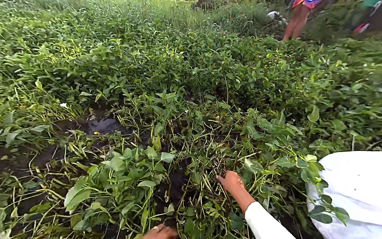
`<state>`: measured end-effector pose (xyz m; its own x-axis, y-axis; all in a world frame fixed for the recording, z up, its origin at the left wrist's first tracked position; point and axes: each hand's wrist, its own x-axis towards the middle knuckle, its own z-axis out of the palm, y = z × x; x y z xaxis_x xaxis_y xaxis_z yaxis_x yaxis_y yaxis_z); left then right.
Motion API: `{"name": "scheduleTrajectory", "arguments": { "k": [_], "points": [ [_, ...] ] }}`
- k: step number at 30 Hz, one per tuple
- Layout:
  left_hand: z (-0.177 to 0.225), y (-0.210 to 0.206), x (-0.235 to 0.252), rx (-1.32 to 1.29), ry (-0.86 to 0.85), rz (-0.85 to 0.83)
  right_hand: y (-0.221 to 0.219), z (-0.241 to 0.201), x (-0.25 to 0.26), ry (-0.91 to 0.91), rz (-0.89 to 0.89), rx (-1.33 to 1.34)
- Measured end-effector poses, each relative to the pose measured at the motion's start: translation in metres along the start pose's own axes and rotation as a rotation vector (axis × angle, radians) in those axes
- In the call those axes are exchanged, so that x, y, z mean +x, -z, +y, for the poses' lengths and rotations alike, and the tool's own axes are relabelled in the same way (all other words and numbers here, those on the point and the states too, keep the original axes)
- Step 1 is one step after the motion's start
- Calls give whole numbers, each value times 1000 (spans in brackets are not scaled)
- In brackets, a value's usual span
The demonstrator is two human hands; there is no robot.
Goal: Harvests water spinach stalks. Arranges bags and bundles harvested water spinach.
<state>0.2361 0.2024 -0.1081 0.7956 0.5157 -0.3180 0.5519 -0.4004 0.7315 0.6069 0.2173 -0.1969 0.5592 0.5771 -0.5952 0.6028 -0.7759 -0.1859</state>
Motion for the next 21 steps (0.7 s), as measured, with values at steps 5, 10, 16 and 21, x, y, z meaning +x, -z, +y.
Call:
{"name": "scheduleTrajectory", "arguments": {
  "k": [5, 10, 16, 21],
  "points": [
    [29, -61, 50, -221, -35, 219, -16, 1, 6, -37, 32, 109],
    [25, -80, 47, -274, -17, 197, 23, 17, 13, 67, -37, 710],
    [2, -60, 33, -303, 88, 331, 54, 18, -1, 314, -76, 901],
    [8, -56, 35, -351, 68, 391, 62, 9, -12, 455, -103, 948]
  ]
}}
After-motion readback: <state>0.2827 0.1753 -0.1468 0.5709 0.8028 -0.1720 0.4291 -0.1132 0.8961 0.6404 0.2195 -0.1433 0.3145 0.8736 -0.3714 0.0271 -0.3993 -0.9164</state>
